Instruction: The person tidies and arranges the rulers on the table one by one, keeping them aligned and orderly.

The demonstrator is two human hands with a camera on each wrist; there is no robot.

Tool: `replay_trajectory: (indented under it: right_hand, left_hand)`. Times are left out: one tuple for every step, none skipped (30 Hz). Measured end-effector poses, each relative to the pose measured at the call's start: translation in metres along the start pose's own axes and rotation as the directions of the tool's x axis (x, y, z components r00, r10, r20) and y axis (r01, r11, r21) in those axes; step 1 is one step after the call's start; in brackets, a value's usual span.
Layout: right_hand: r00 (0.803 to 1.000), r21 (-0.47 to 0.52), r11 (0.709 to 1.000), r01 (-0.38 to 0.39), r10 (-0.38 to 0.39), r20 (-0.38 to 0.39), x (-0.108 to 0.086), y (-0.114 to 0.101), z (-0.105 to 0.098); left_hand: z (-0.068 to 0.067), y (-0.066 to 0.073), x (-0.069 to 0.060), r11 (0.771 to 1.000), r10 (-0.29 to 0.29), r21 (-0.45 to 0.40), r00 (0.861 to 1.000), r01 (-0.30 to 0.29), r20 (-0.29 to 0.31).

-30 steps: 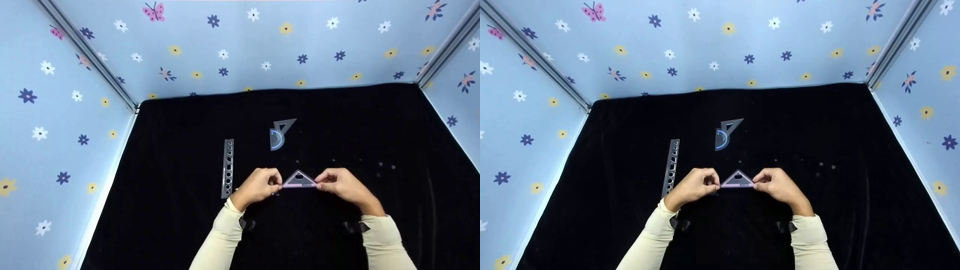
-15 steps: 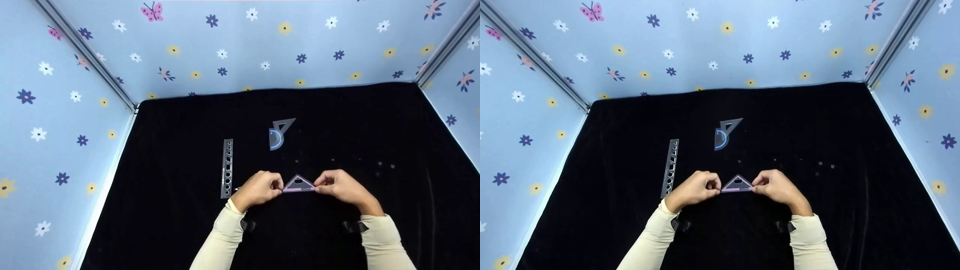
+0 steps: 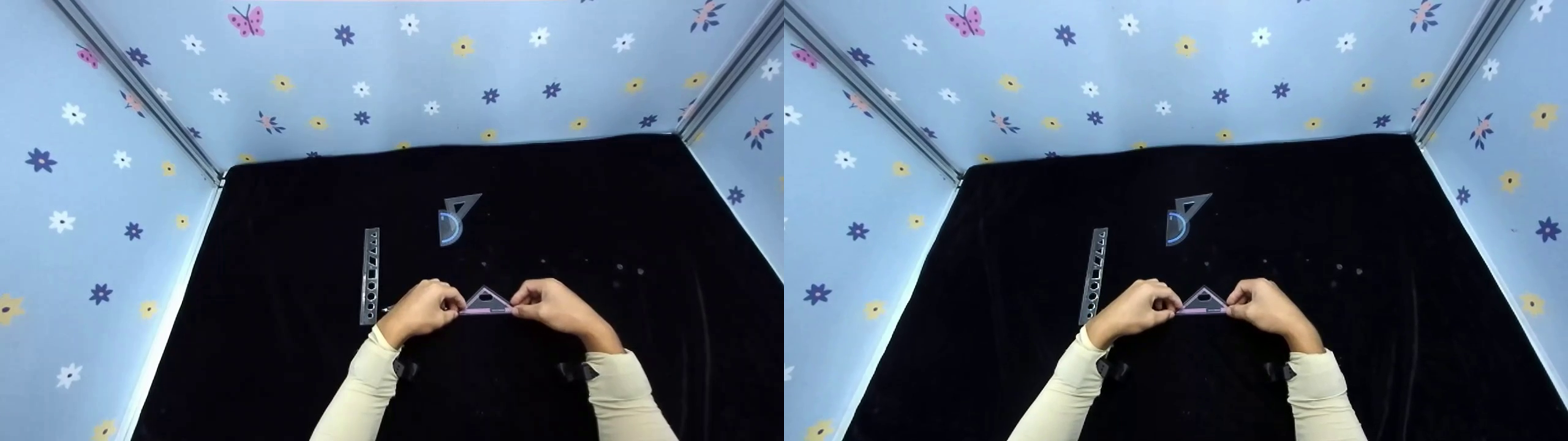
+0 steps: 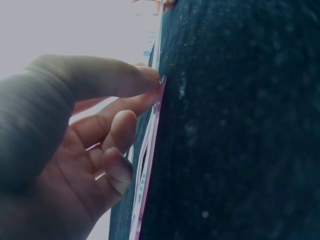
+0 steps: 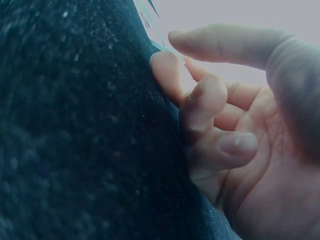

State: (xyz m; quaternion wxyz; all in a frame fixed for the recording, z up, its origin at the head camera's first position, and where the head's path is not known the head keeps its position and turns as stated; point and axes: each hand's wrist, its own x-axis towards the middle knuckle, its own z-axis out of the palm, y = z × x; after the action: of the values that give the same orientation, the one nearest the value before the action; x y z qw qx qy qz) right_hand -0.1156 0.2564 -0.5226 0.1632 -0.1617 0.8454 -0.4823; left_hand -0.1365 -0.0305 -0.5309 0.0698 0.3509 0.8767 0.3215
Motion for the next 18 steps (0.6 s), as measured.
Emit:
replay_trajectory:
  right_hand:
    - [1.0, -0.004, 1.0, 0.001, -0.001, -0.001, 0.0002, 0.0009, 0.0]
    - [1.0, -0.003, 1.0, 0.001, -0.001, -0.001, 0.0004, 0.0021, 0.0]
    - [1.0, -0.003, 1.0, 0.002, -0.002, -0.001, 0.0007, 0.0036, -0.0002]
    - [1.0, 0.002, 1.0, 0.003, -0.003, -0.001, 0.0009, 0.0047, -0.0004]
    - [1.0, 0.002, 1.0, 0.004, -0.004, 0.0, 0.0011, 0.006, -0.0007]
    - [1.0, 0.004, 1.0, 0.006, -0.006, 0.0, 0.0014, 0.0072, -0.001]
    - [1.0, 0.006, 1.0, 0.007, -0.007, 0.0, 0.0016, 0.008, -0.0014]
    - [1.0, 0.009, 1.0, 0.005, -0.005, -0.001, 0.0017, 0.0087, -0.0017]
    - [1.0, 0.009, 1.0, 0.003, -0.003, -0.003, 0.0018, 0.0092, -0.002]
    - [1.0, 0.011, 1.0, -0.002, 0.002, -0.003, 0.0018, 0.0096, -0.0023]
    - [1.0, 0.009, 1.0, -0.007, 0.007, -0.002, 0.0019, 0.01, -0.0025]
    - [1.0, 0.01, 1.0, -0.012, 0.012, -0.002, 0.0019, 0.0103, -0.0025]
    - [1.0, 0.013, 1.0, -0.018, 0.018, -0.002, 0.0018, 0.0104, -0.0025]
    - [1.0, 0.017, 1.0, -0.022, 0.022, -0.001, 0.0017, 0.0105, -0.0026]
    - [1.0, 0.023, 0.999, -0.023, 0.023, 0.001, 0.0017, 0.0108, -0.0026]
    - [1.0, 0.029, 0.999, -0.025, 0.025, 0.002, 0.0016, 0.0108, -0.0026]
    - [1.0, 0.033, 0.999, -0.027, 0.026, 0.003, 0.0015, 0.0107, -0.0025]
    - [1.0, 0.038, 0.999, -0.028, 0.028, 0.003, 0.0014, 0.0104, -0.0024]
  left_hand:
    - [0.0, 0.0, -0.0002, 1.0, 0.002, 0.007, 1.0, -0.002, 0.001]
    - [0.0003, -0.0003, -0.0002, 1.0, 0.002, 0.014, 1.0, -0.002, 0.003]
    - [0.0002, -0.0004, -0.0002, 1.0, 0.002, 0.021, 1.0, -0.002, 0.006]
    - [0.0003, -0.0004, -0.0001, 1.0, -0.001, 0.025, 1.0, 0.001, 0.009]
    - [0.0002, -0.0004, -0.0001, 1.0, -0.004, 0.031, 1.0, 0.004, 0.011]
    - [0.0002, -0.0002, -0.0001, 0.999, -0.007, 0.034, 1.0, 0.007, 0.015]
    - [0.0002, -0.0003, 0.0001, 0.999, -0.01, 0.034, 1.0, 0.01, 0.017]
    - [0.0001, -0.0002, 0.0002, 0.999, -0.014, 0.031, 1.0, 0.014, 0.019]
    - [0.0001, -0.0001, 0.0003, 0.999, -0.017, 0.028, 1.0, 0.016, 0.02]
    - [0.0002, -0.0002, 0.0003, 0.999, -0.02, 0.026, 1.0, 0.02, 0.021]
    - [0.0004, -0.0004, 0.0002, 0.999, -0.021, 0.026, 1.0, 0.02, 0.022]
    - [0.0007, -0.0006, 0.0002, 0.999, -0.021, 0.027, 0.999, 0.021, 0.024]
    - [0.0009, -0.0009, 0.0002, 0.999, -0.022, 0.028, 0.999, 0.021, 0.024]
    - [0.001, -0.0011, 0.0, 0.999, -0.022, 0.03, 1.0, 0.021, 0.023]
    - [0.0011, -0.0013, 0.0001, 0.999, -0.02, 0.032, 1.0, 0.02, 0.021]
    - [0.0012, -0.0012, 0.0001, 0.999, -0.02, 0.034, 1.0, 0.019, 0.02]
    - [0.0012, -0.0011, 0.0, 0.999, -0.019, 0.035, 1.0, 0.018, 0.02]
    - [0.0013, -0.0011, 0.0, 0.999, -0.021, 0.036, 1.0, 0.02, 0.019]
